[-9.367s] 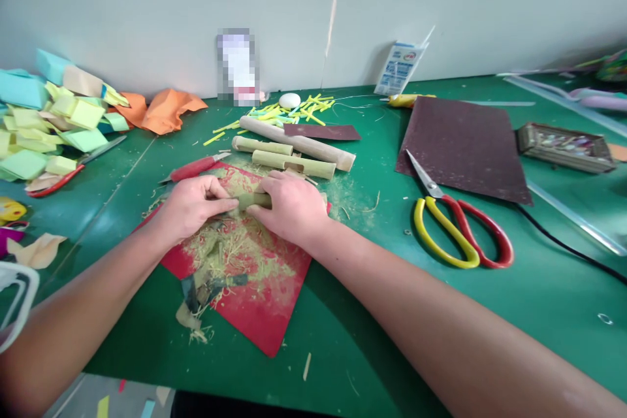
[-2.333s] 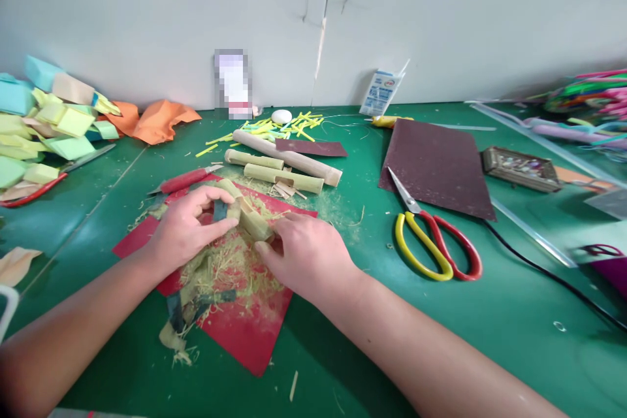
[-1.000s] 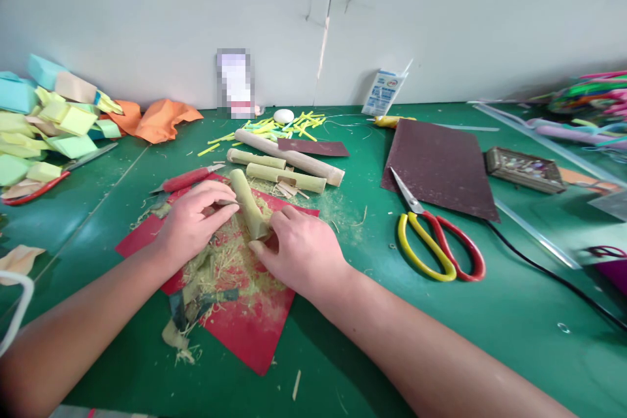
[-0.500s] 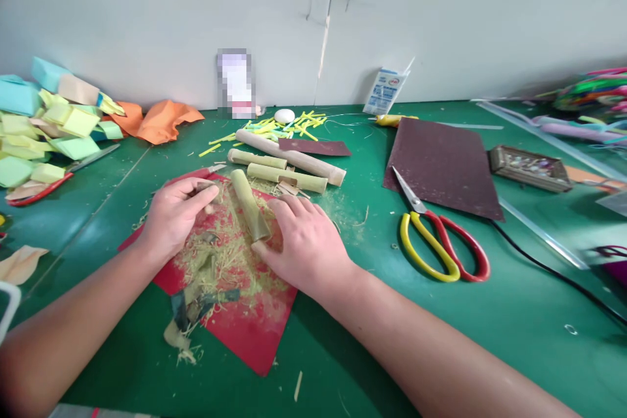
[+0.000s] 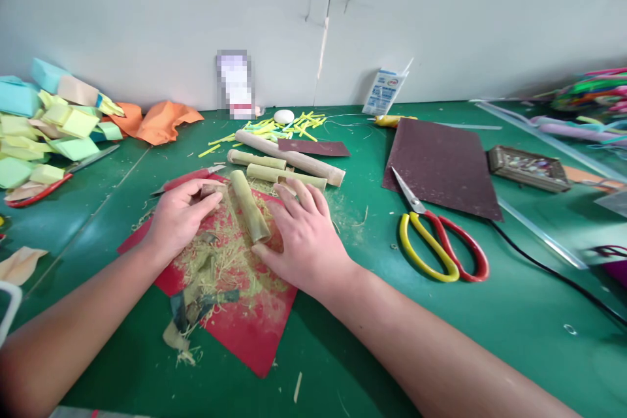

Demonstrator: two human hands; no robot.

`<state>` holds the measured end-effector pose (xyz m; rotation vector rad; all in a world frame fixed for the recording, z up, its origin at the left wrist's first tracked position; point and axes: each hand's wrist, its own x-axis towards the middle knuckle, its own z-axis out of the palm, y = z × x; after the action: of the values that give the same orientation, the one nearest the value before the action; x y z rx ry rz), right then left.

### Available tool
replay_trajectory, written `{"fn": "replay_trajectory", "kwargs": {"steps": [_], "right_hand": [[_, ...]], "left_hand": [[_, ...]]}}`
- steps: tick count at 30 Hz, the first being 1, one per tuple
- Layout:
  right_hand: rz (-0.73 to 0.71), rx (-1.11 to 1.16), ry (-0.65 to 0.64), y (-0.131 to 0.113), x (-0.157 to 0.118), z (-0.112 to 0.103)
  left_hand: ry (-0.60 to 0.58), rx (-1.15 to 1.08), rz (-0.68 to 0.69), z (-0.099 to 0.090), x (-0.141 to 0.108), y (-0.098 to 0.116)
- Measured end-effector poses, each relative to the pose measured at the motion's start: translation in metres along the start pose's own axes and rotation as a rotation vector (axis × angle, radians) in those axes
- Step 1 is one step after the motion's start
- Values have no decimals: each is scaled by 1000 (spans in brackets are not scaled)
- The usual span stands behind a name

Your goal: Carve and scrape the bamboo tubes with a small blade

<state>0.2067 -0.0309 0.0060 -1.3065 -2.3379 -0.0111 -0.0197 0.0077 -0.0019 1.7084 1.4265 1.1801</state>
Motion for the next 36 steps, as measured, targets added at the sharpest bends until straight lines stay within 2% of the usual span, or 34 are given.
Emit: {"fn": "replay_trajectory", "kwargs": {"steps": [4, 11, 19, 32, 36], "right_hand": [[3, 72, -79, -6, 4, -1], [51, 58, -172, -14, 9, 1], [84, 81, -157, -11, 1, -6], [161, 90, -253, -10, 1, -4], [176, 31, -291, -14, 1, -5]], "left_hand": [[49, 134, 130, 1, 6, -1], [85, 294, 339, -4, 13, 0], [127, 355, 432, -10, 17, -13], [35, 382, 536, -3, 25, -22], [22, 386, 575, -1, 26, -24]]}}
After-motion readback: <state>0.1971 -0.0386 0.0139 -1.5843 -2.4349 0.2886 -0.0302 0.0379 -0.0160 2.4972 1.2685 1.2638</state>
